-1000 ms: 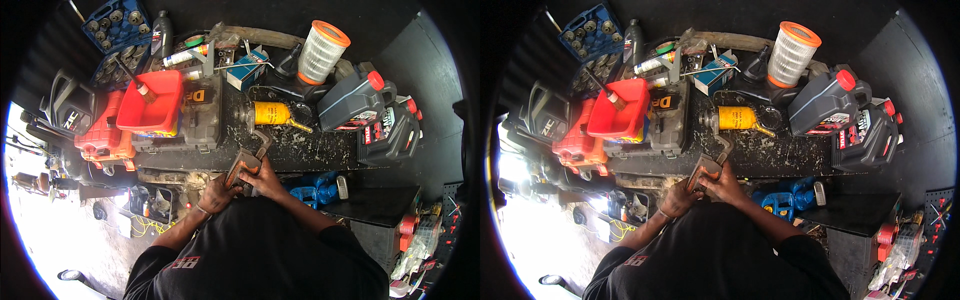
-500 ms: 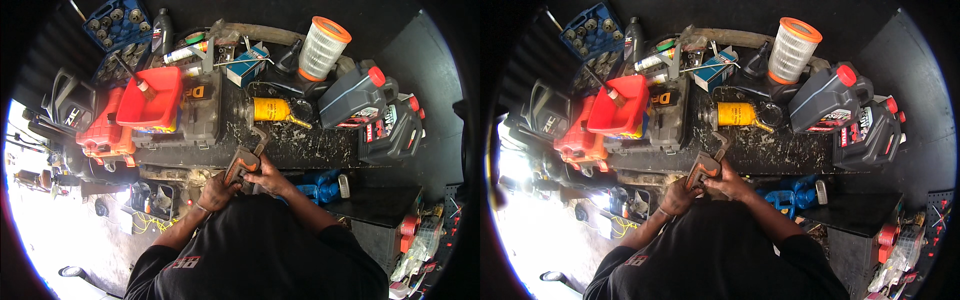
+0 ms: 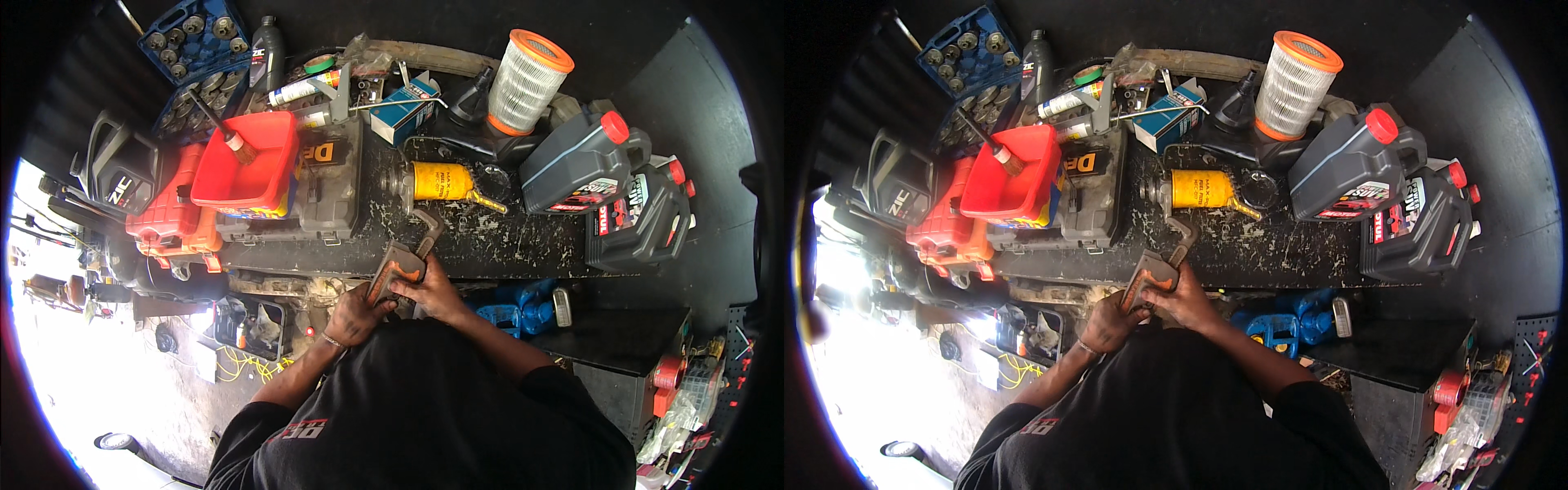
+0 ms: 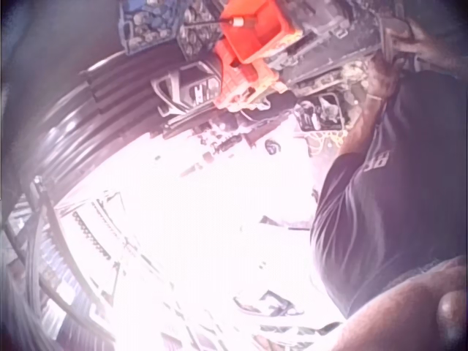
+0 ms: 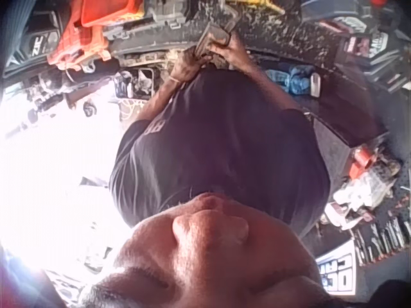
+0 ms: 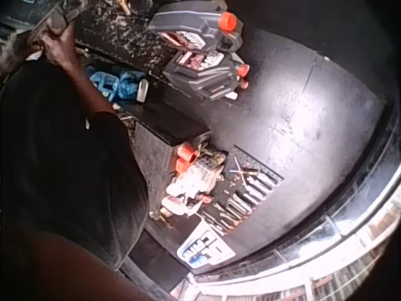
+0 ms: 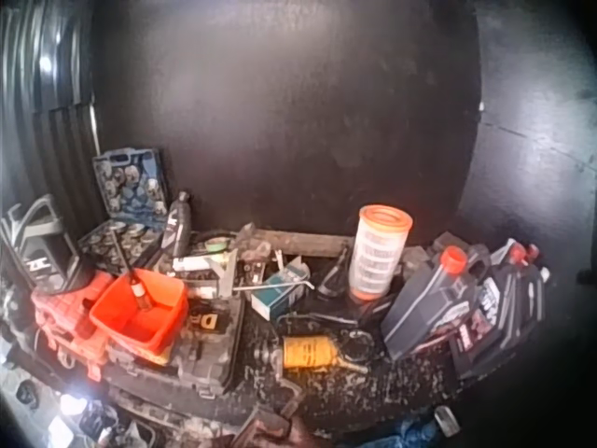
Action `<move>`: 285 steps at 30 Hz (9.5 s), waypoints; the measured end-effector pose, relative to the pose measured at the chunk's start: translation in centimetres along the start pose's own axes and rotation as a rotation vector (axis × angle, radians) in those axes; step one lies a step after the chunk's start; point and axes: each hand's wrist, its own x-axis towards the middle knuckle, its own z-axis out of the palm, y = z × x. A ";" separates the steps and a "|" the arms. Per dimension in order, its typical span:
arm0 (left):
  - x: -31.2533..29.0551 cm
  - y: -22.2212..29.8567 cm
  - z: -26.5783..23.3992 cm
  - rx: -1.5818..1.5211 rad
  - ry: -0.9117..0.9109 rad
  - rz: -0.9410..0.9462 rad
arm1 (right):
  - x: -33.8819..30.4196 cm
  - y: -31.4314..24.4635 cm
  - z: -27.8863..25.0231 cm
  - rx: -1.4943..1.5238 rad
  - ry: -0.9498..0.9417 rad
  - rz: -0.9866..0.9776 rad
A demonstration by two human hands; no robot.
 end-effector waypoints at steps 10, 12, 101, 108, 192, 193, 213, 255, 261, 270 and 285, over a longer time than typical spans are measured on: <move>0.3 0.1 -0.4 0.000 -0.009 -0.025 | 0.1 0.4 -0.1 0.020 -0.003 -0.005; 0.5 0.6 -0.5 0.036 0.008 -0.015 | 0.3 0.6 0.1 0.004 0.059 -0.025; -0.6 -4.4 -1.1 -0.021 0.213 0.104 | 17.5 -10.9 -9.6 -1.765 -0.176 0.264; -1.4 -5.3 2.4 -0.088 0.249 0.101 | 17.1 -10.3 -10.3 -1.619 -0.070 0.227; 14.2 -0.4 7.8 -1.845 -0.129 -0.514 | 16.1 -11.5 -7.4 -1.989 0.211 0.015; 14.3 -0.5 8.0 -1.860 -0.110 -0.521 | 16.0 -11.4 -7.6 -1.994 0.210 -0.004; 13.1 0.3 7.3 -1.558 -0.082 -0.549 | 15.6 -9.2 -8.0 -1.863 0.302 0.051; 13.3 -0.3 6.5 -1.480 -0.023 -0.686 | 19.3 -11.2 -9.1 -1.325 -0.174 -0.022; 13.5 -0.7 7.7 -1.651 0.017 -0.440 | 19.2 -13.1 -8.1 -1.427 -0.178 -0.010; 13.9 0.1 8.1 -1.672 0.072 -0.568 | 19.2 -12.1 -11.5 -1.170 -0.202 0.136; 13.0 0.7 7.8 -1.581 0.043 -0.519 | 20.0 -11.0 -13.7 -1.127 -0.235 0.197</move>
